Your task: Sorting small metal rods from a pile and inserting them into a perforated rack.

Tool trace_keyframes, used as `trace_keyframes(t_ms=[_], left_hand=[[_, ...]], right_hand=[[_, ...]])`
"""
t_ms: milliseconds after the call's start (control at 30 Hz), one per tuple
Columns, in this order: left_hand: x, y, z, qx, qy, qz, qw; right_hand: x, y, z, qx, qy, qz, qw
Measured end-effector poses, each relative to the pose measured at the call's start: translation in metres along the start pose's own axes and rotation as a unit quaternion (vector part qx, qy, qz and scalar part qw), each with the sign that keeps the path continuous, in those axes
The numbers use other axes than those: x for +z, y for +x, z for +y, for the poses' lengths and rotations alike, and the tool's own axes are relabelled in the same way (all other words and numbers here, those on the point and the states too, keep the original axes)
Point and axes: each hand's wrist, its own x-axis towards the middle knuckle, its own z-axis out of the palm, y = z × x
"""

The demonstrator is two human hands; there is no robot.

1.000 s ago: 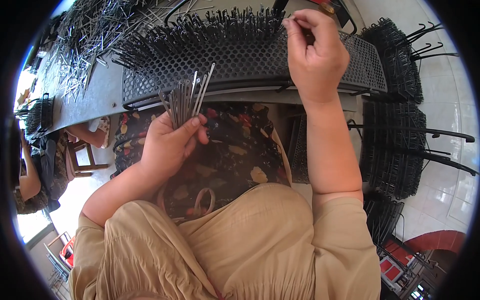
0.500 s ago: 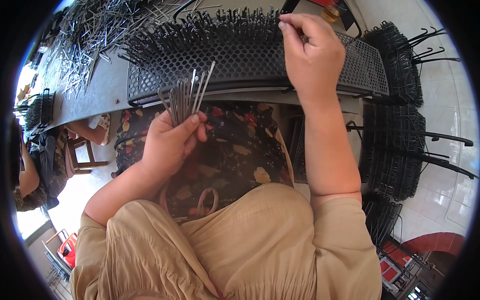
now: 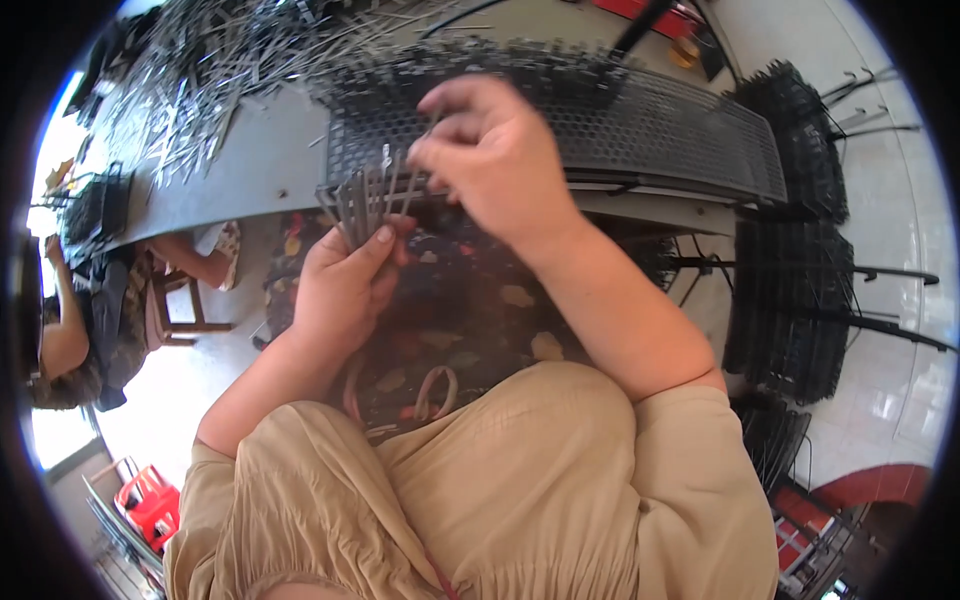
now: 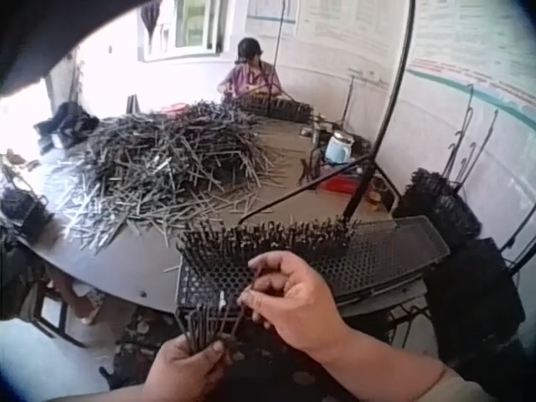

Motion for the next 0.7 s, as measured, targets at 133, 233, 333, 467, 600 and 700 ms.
trace_keyframes(t_ms=[133,233,333,467,600,700], left_hand=[[-0.027,-0.006,0.002,0.014,-0.057,0.025,0.998],[-0.044,-0.011,0.002,0.033,-0.049,0.036,0.998],[-0.058,-0.016,0.003,0.037,-0.027,0.055,0.997],[-0.073,-0.014,0.003,0.024,-0.029,0.048,0.998],[-0.082,-0.01,0.005,0.014,-0.039,0.029,0.999],[-0.084,-0.007,0.008,0.021,-0.051,0.013,0.998]], right_hand=[[0.03,0.032,0.003,-0.215,-0.142,0.083,0.963],[0.05,0.054,0.014,-0.363,-0.227,0.101,0.898],[0.065,0.066,0.023,-0.41,-0.276,0.111,0.862],[0.076,0.076,0.026,-0.418,-0.346,0.123,0.831],[0.079,0.078,0.016,-0.469,-0.445,0.073,0.759],[0.077,0.077,0.01,-0.472,-0.477,0.098,0.735]])
